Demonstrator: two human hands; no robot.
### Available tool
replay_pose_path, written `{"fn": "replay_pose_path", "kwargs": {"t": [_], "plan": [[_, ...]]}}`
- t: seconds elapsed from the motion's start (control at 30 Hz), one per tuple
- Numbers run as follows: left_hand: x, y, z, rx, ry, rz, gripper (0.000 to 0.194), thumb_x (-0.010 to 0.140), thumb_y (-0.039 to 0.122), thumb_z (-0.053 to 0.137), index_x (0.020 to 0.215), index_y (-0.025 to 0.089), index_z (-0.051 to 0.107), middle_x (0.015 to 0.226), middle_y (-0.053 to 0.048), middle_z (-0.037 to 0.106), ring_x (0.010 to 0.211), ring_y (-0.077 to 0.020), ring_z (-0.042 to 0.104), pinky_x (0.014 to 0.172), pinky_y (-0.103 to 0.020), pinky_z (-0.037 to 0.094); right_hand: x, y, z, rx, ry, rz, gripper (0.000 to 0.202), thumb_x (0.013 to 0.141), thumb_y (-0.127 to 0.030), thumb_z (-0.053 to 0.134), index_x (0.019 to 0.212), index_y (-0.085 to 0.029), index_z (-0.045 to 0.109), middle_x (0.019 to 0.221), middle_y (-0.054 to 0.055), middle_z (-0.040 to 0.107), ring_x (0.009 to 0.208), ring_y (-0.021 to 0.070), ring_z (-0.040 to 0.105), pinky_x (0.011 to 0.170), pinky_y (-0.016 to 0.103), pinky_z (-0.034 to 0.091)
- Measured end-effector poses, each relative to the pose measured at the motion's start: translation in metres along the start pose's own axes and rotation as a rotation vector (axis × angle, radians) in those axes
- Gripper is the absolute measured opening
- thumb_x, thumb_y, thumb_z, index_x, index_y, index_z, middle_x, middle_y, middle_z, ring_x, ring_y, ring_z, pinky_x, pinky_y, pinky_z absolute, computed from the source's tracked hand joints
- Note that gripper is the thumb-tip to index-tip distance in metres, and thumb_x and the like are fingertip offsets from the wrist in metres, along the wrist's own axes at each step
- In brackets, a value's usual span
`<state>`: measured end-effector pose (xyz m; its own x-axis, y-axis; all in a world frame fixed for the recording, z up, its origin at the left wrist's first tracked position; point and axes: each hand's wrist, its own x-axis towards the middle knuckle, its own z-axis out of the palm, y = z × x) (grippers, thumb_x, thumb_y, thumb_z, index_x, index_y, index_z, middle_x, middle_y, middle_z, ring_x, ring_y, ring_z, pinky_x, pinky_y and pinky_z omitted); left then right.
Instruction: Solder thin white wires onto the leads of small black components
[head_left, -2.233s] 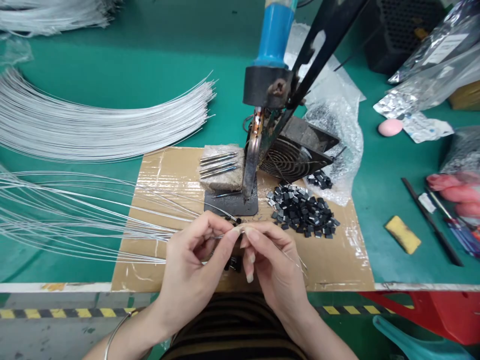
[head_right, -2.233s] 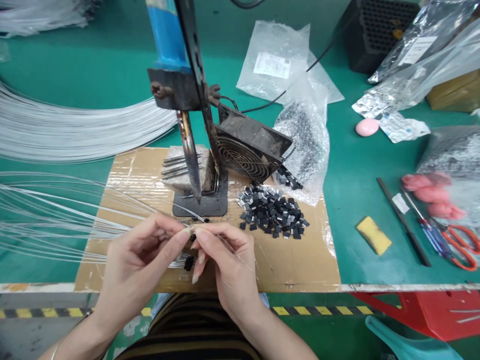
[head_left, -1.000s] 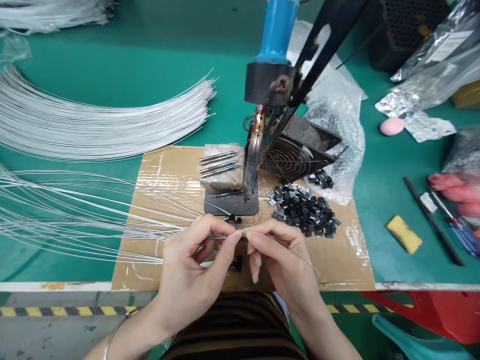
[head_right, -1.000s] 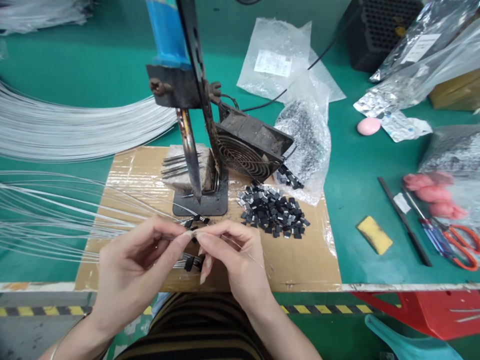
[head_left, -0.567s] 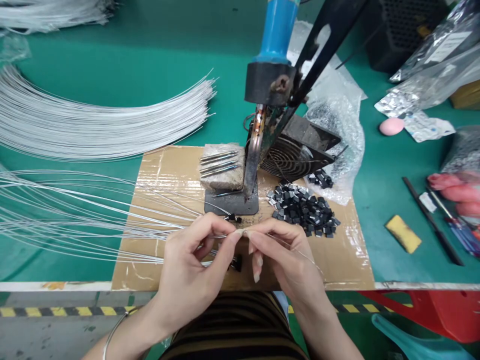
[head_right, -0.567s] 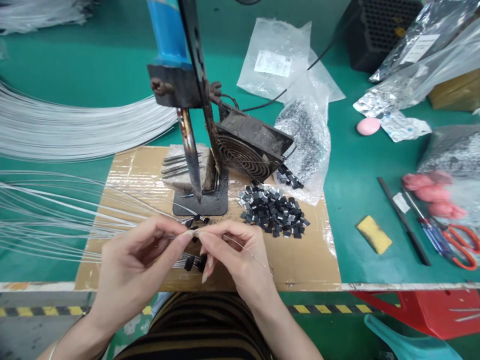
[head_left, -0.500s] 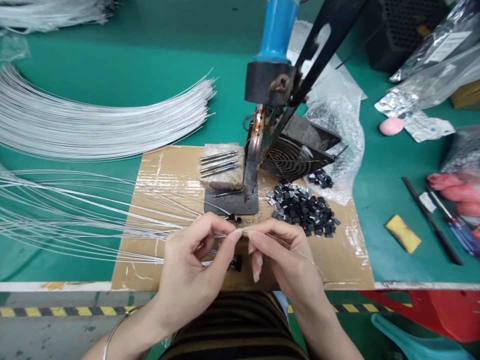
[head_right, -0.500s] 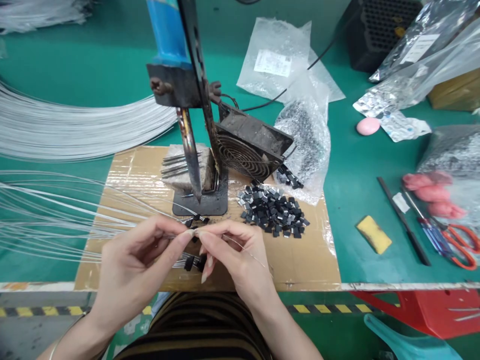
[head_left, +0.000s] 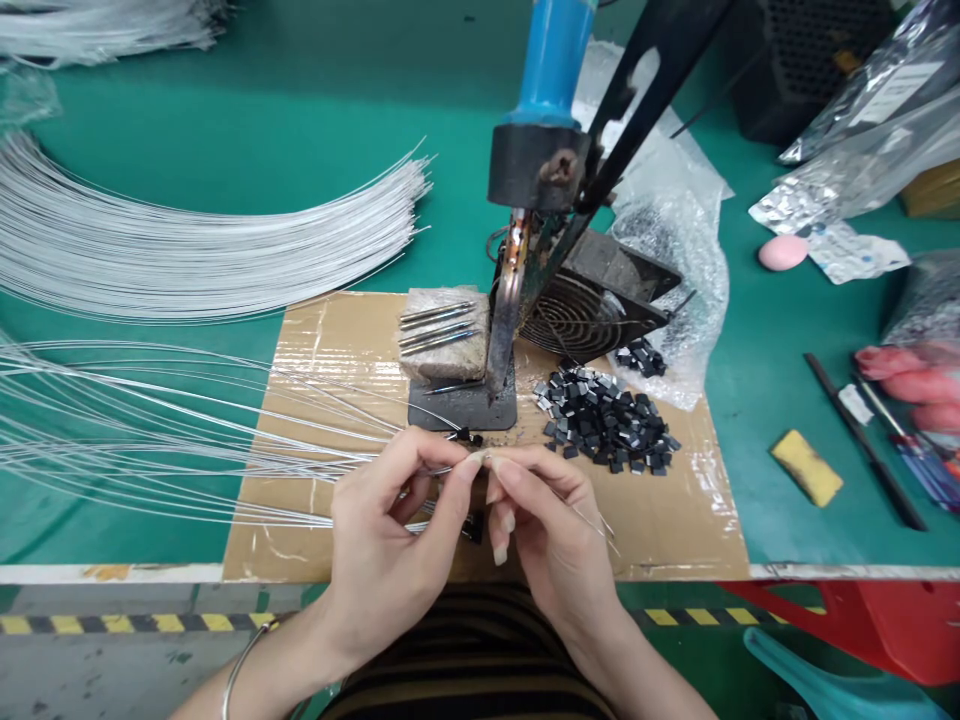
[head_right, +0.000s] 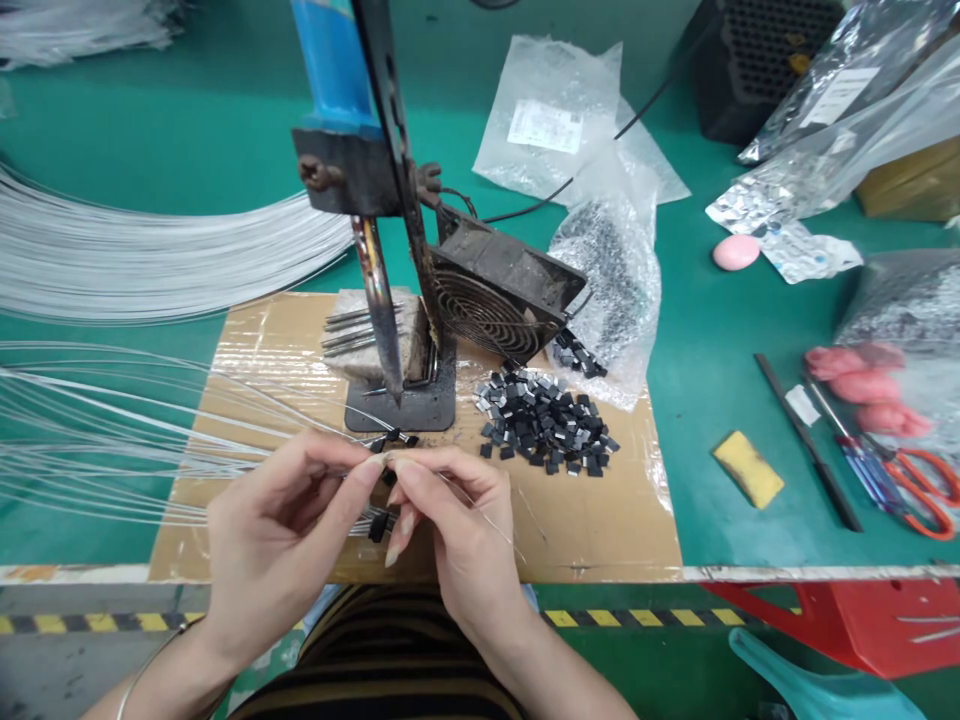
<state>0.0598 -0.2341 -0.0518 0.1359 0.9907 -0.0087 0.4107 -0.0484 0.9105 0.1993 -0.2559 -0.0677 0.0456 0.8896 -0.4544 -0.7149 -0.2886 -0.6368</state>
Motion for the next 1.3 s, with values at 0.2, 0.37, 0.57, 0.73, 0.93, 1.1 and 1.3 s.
{"fn": "replay_pose_path", "kwargs": {"t": [0.2,0.37,0.57,0.73,0.93,1.1,1.3], "plan": [[0.002,0.001,-0.003,-0.024,-0.009,-0.018,0.009,0.098,0.023,0.067,0.09,0.022,0.07,0.071,0.0,0.07,0.06,-0.0118,0.061,0.053,-0.021,0.045,0.0,-0.003,-0.005,-0.07,-0.032,-0.008,0.011,0.087,-0.032,0.084,0.089,-0.023,0.087,0.069,-0.001,0.073,0.043,0.0086,0.063,0.041,0.018,0.054],[0.003,0.002,-0.004,-0.022,-0.031,-0.028,0.012,0.098,0.024,0.067,0.087,0.021,0.069,0.069,0.001,0.066,0.058,-0.0118,0.058,0.052,-0.022,0.045,0.0,-0.008,-0.01,-0.171,-0.045,-0.022,0.014,0.089,-0.036,0.084,0.09,-0.021,0.086,0.069,-0.001,0.073,0.044,0.0104,0.065,0.044,0.021,0.056],[0.002,0.001,-0.001,0.014,-0.025,0.004,0.007,0.098,0.022,0.067,0.091,0.022,0.069,0.071,0.001,0.066,0.055,-0.0103,0.054,0.05,-0.022,0.042,-0.001,-0.006,-0.011,-0.159,-0.032,-0.022,0.013,0.089,-0.035,0.084,0.088,-0.021,0.085,0.067,-0.002,0.071,0.044,0.0097,0.064,0.043,0.02,0.055],[0.0,-0.001,0.0,0.004,-0.008,0.005,0.006,0.098,0.022,0.068,0.092,0.022,0.069,0.072,0.001,0.068,0.057,-0.0108,0.057,0.05,-0.022,0.042,-0.001,0.002,-0.006,-0.121,-0.024,-0.058,0.01,0.092,-0.031,0.081,0.09,-0.023,0.086,0.068,-0.002,0.07,0.044,0.0075,0.063,0.043,0.017,0.053],[0.007,0.0,-0.008,-0.034,0.005,-0.079,0.008,0.096,0.025,0.071,0.09,0.021,0.072,0.072,0.001,0.067,0.058,-0.0099,0.055,0.052,-0.021,0.042,0.0,-0.018,-0.023,-0.166,0.042,-0.186,0.044,0.103,-0.052,0.058,0.093,-0.021,0.089,0.073,0.004,0.072,0.052,0.013,0.066,0.046,0.024,0.058],[0.014,0.002,-0.013,-0.085,0.025,-0.118,0.001,0.092,0.022,0.074,0.093,0.023,0.075,0.073,0.003,0.07,0.058,-0.0084,0.056,0.051,-0.017,0.043,-0.005,-0.039,-0.056,-0.666,0.2,-0.486,0.053,0.111,-0.046,0.044,0.092,-0.024,0.089,0.074,0.006,0.075,0.059,0.0153,0.068,0.054,0.029,0.056],[0.014,0.002,-0.011,-0.037,0.02,-0.088,0.004,0.092,0.023,0.074,0.089,0.023,0.077,0.075,0.001,0.074,0.059,-0.0102,0.061,0.049,-0.019,0.043,-0.006,-0.025,-0.064,-1.364,0.107,-0.674,0.01,0.092,-0.018,0.077,0.102,-0.016,0.079,0.085,0.004,0.072,0.06,0.0119,0.06,0.056,0.027,0.054]]}}
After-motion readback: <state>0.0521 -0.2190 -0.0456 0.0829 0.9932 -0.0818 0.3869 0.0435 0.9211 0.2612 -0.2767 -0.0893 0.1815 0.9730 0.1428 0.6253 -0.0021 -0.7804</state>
